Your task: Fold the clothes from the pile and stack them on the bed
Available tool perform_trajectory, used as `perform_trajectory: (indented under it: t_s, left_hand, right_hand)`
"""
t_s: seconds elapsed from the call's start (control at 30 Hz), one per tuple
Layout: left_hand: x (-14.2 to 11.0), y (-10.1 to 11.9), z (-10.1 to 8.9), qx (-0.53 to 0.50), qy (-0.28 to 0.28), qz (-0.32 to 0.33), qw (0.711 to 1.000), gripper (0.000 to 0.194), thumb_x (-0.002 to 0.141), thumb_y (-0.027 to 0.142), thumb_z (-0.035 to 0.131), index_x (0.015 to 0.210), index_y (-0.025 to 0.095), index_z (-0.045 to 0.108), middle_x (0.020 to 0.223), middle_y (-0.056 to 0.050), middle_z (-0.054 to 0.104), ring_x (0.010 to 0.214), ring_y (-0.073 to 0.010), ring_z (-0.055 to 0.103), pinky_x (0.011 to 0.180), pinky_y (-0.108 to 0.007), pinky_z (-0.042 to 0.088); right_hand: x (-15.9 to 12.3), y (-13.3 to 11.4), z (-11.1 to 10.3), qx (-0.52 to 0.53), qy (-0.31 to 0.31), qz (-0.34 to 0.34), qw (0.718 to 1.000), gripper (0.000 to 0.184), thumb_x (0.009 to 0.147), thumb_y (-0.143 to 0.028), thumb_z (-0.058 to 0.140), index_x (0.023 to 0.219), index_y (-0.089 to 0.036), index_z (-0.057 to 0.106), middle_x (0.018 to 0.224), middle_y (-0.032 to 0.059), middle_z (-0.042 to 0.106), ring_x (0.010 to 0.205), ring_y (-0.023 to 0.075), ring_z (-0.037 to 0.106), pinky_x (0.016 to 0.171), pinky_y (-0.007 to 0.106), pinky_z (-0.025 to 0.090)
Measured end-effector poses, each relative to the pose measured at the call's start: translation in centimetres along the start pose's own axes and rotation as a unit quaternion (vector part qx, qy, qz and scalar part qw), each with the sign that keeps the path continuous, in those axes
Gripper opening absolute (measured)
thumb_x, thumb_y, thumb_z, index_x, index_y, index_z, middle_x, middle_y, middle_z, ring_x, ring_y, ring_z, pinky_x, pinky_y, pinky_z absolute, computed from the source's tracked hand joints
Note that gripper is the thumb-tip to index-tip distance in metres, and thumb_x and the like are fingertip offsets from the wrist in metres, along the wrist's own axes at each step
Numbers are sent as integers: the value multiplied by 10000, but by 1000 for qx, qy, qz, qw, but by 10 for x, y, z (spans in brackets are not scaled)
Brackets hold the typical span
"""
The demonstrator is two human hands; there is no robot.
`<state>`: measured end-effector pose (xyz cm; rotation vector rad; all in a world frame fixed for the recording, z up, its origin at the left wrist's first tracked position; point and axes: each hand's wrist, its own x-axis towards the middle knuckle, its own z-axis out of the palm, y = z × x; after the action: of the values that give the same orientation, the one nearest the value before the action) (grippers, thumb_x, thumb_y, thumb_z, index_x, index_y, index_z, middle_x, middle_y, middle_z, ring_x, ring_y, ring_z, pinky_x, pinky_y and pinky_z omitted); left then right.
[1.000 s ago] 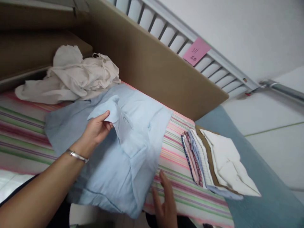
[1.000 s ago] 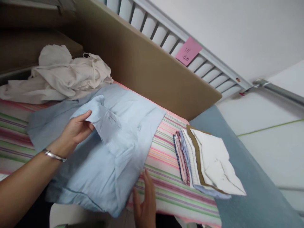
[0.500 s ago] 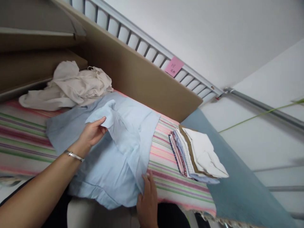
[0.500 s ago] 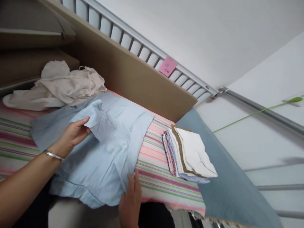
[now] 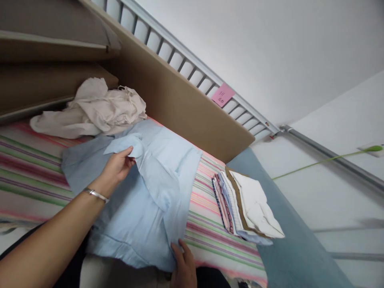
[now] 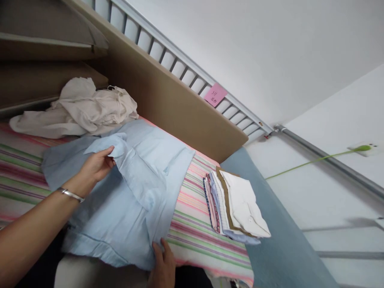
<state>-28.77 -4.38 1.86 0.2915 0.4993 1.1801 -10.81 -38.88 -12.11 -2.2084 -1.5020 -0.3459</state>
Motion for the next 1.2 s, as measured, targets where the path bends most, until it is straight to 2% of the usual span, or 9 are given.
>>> perform_trajectory:
  t_s: [0.13, 0.3, 0.43, 0.6, 0.9, 1.0, 1.07, 1.13, 1.2]
  left_hand:
    - [-1, 2, 2, -15, 11, 20, 1000, 114, 729, 14, 582, 747, 122, 612, 632, 18, 647, 484, -81, 580, 457, -170, 484]
    - [-4, 7, 5, -31, 17, 12, 999, 141, 780, 22, 520, 723, 122, 602, 596, 0, 639, 474, -87, 576, 425, -169, 458]
    - [0, 2, 0, -4, -12, -8, 1000, 88, 763, 59, 559, 709, 123, 586, 561, 11, 608, 423, -79, 536, 385, -173, 423]
    - [10, -3, 4, 1, -15, 3, 1000, 75, 724, 49, 590, 726, 123, 580, 564, 24, 590, 419, -72, 518, 379, -169, 399]
    - [53, 13, 15, -2, 42, 71, 997, 182, 766, 0, 499, 743, 180, 516, 653, 35, 586, 554, -75, 558, 555, -184, 476]
    - [55, 9, 9, 77, 68, 46, 994, 228, 790, 67, 514, 969, 208, 507, 823, -4, 623, 701, -118, 609, 655, -256, 505]
    - [43, 0, 9, 180, 100, 92, 974, 464, 783, 131, 571, 1205, 248, 417, 1144, -67, 580, 969, -175, 596, 798, -331, 497]
    - [21, -15, 10, 317, 92, 212, 920, 637, 782, 183, 600, 1342, 270, 311, 1394, -92, 400, 1198, -219, 467, 944, -387, 427]
    - [-9, -39, 9, 459, -34, 314, 830, 594, 817, 221, 560, 1363, 271, 332, 1437, -81, 365, 1265, -240, 396, 1012, -426, 369]
  right_hand:
    - [7, -6, -23, 15, -51, -23, 998, 432, 724, -72, 436, 1017, -273, 681, 1048, 72, 669, 944, 242, 644, 800, 368, 537]
    - [59, -17, -48, 54, -53, 20, 997, 243, 878, -295, 455, 1004, -239, 655, 935, 48, 696, 827, 194, 658, 749, 324, 541]
    - [91, -24, -18, 49, 5, -9, 999, 388, 920, -293, 374, 1249, -145, 516, 1270, 125, 565, 1181, 226, 521, 952, 405, 465]
    - [80, -24, 28, -40, -25, -70, 996, 460, 920, -285, 395, 1363, -163, 404, 1394, 125, 441, 1306, 259, 378, 1015, 494, 387]
    - [75, -24, 24, -122, -68, -93, 986, 485, 910, -228, 382, 1395, -220, 363, 1445, 71, 373, 1339, 257, 322, 1012, 494, 388]
    - [76, -23, 24, -134, -67, -106, 983, 505, 902, -230, 397, 1404, -214, 345, 1446, 65, 370, 1332, 262, 337, 997, 489, 412]
    - [76, -23, 26, -136, -56, -119, 982, 519, 894, -231, 413, 1408, -213, 338, 1439, 68, 379, 1315, 270, 366, 974, 491, 435]
    - [75, -21, 30, -131, -38, -128, 982, 527, 885, -225, 423, 1406, -216, 342, 1421, 72, 404, 1290, 280, 401, 944, 496, 457]
    - [73, -18, 34, -117, -22, -132, 984, 526, 876, -210, 422, 1398, -226, 359, 1391, 74, 447, 1263, 288, 437, 919, 503, 473]
